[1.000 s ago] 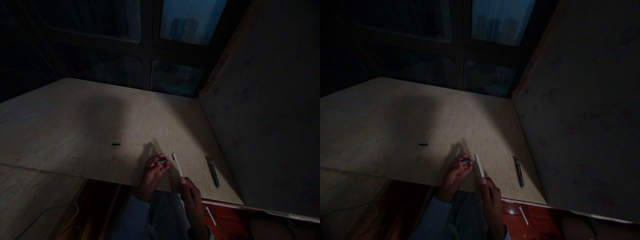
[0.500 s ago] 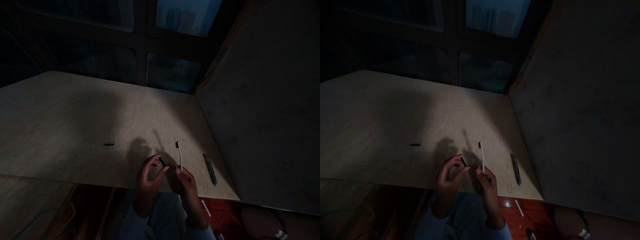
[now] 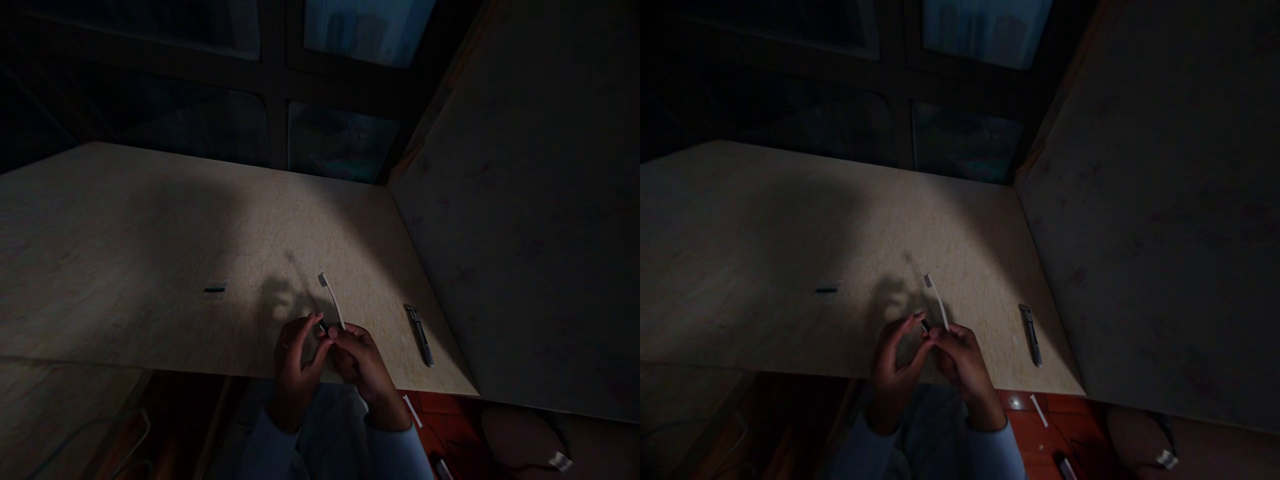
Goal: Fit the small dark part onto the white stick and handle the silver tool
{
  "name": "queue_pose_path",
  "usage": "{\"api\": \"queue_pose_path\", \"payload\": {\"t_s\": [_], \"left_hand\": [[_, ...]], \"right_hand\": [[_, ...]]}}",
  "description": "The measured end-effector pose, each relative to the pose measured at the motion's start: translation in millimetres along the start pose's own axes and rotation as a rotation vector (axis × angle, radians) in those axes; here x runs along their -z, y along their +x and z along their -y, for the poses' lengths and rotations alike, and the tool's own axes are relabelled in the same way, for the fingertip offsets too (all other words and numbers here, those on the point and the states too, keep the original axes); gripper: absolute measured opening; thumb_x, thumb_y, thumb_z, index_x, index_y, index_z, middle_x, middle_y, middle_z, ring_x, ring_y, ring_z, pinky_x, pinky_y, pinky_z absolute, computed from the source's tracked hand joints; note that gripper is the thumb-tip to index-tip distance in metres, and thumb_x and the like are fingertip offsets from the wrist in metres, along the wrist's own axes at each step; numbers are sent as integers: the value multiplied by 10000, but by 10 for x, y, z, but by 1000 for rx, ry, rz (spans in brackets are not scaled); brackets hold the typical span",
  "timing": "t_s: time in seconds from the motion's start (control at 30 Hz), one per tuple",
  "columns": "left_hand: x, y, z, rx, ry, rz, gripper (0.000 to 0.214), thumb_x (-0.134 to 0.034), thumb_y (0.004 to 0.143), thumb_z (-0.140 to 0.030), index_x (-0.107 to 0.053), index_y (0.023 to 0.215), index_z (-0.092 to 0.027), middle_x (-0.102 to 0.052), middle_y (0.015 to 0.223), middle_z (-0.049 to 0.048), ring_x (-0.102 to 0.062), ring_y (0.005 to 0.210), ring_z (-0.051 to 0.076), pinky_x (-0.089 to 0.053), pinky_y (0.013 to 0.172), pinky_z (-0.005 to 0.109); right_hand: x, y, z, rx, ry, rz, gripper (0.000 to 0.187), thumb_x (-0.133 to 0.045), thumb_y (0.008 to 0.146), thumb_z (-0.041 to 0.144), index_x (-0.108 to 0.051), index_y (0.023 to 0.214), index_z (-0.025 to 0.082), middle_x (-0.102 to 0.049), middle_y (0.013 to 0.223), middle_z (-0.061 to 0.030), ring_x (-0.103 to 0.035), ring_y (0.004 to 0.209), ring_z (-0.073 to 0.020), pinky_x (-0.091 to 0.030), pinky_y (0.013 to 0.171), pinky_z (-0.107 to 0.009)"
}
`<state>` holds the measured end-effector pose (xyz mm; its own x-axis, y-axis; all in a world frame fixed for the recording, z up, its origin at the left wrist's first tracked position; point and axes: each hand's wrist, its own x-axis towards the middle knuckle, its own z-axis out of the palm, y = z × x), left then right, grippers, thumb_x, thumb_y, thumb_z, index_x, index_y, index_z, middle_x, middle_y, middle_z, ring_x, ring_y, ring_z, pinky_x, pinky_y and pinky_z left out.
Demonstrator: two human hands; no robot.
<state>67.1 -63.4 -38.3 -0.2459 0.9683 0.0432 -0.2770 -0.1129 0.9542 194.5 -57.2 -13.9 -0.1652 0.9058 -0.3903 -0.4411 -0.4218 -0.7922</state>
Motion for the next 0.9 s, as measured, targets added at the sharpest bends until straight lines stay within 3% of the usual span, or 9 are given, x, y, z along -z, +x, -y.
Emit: {"api": "queue_pose_path", "payload": {"t_s": [0.17, 0.4, 0.5, 0.57, 0.67, 0.8, 0.9], "left_hand": [[-23, -23, -22, -45, 41, 16, 472, -859, 591, -40, -754, 1009, -235, -737, 1083, 81, -631, 1090, 253, -412, 1068, 345], [-19, 54, -79, 64, -87, -9, 551, -859, 629, -146, -701, 1151, -220, -668, 1270, 103, -612, 1151, 277, -467, 998, 351], [82, 196, -56, 364, -267, 160, 449, -809, 705, -392, -715, 1079, -162, -738, 1073, 136, -697, 896, 269, -547, 744, 346], [146, 260, -58, 637, -436, 387, 529, -692, 764, -585, -733, 985, -105, -747, 924, 165, -701, 783, 264, -544, 650, 343], [161, 250, -76, 875, -603, 629, 643, -579, 800, -695, -734, 949, -89, -724, 813, 139, -688, 682, 218, -536, 563, 300], [69, 159, -48, 960, -736, 670, 520, -623, 803, -652, -704, 871, -142, -684, 730, 67, -656, 590, 166, -504, 456, 238], [26, 135, -14, 995, -769, 606, 450, -670, 798, -596, -680, 807, -146, -653, 689, 35, -617, 529, 130, -462, 399, 203]], "right_hand": [[1, 18, 49, -28, 31, 14, 322, -814, 679, 419, -710, 763, 126, -333, 357, 134, -182, 322, -18, -141, 328, -171], [47, 18, 193, 14, -48, 16, 327, -827, 669, 420, -691, 721, 127, -332, 370, 129, -180, 333, -12, -99, 341, -177], [63, 3, 312, 5, -112, 51, 337, -839, 654, 424, -685, 727, 133, -330, 394, 129, -160, 352, -12, -85, 350, -185], [46, -8, 394, 18, -170, 73, 328, -845, 650, 416, -675, 694, 139, -342, 413, 121, -165, 366, -12, -81, 361, -192], [-11, -10, 494, 31, -260, 161, 321, -824, 680, 425, -677, 648, 141, -436, 440, 81, -261, 379, -28, -123, 381, -205], [-33, 24, 539, -13, -315, 302, 328, -779, 731, 461, -705, 669, 147, -580, 492, 15, -400, 416, -71, -174, 398, -214], [39, 69, 521, -43, -347, 298, 305, -780, 740, 442, -716, 685, 149, -572, 491, 26, -322, 405, -49, -137, 388, -207]]}}
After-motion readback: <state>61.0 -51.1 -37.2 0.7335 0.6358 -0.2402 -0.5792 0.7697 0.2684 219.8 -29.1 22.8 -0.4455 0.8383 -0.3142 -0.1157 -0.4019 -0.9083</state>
